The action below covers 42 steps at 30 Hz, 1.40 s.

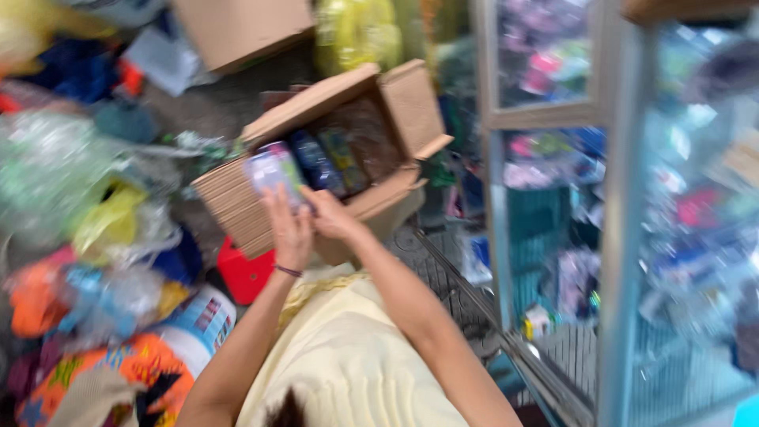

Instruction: The person organizes swimming gear by moving goggles and other small items between boxes and a display counter, while also cleaning the glass surface with a cloth.

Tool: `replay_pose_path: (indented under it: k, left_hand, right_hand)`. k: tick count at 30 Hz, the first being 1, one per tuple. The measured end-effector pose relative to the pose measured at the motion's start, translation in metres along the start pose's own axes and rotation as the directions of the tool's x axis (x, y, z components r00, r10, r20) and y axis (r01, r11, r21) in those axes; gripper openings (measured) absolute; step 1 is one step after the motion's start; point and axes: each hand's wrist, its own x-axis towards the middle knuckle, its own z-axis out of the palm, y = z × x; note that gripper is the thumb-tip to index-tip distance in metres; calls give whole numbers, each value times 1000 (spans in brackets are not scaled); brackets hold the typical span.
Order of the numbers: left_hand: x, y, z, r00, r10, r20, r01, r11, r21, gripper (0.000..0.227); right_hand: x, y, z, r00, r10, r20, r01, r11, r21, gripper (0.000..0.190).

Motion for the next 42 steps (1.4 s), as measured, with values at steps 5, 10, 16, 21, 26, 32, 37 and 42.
replay_pose_path:
  k: [5, 10, 16, 21, 26, 32, 37, 42]
  left_hand:
    - [35, -7, -8, 994, 15, 112, -36, 982, 187, 69]
    - [24, 12, -11, 982, 5, 187, -40, 982, 186, 74]
    - [25, 9, 2, 971, -6, 239, -64, 957, 283, 76]
    - [36, 11, 6, 970, 46, 240, -109, 960, 258, 80]
    - [44, 59, 20, 961, 200, 189, -224, 967, 117, 70]
    - [38, 215, 109, 843, 359, 400, -169, 884, -436, 64]
    - [60, 323, 204, 716, 611, 339, -450, 774, -445, 74]
    - [92, 354, 263, 756, 390, 526, -299, 920, -252, 91]
  right_hand:
    - [-26, -38, -36, 931, 204, -302, -168, 976, 140, 59]
    - [-108, -23, -147, 465, 419, -780, 115, 845, 523, 23]
    - [-180, 28, -260, -221, 465, -857, 108, 885, 453, 44]
    - [-171, 17, -303, -115, 666, -737, 31, 744, 667, 81]
    - [-161, 5, -329, -226, 679, -699, -188, 673, 715, 110]
    - [-168, -4, -330, -210, 682, -700, -184, 676, 714, 111]
    - [-179, 2, -319, -125, 685, -718, -152, 702, 696, 90]
    - [-192, 22, -311, -47, 674, -737, 16, 739, 674, 65]
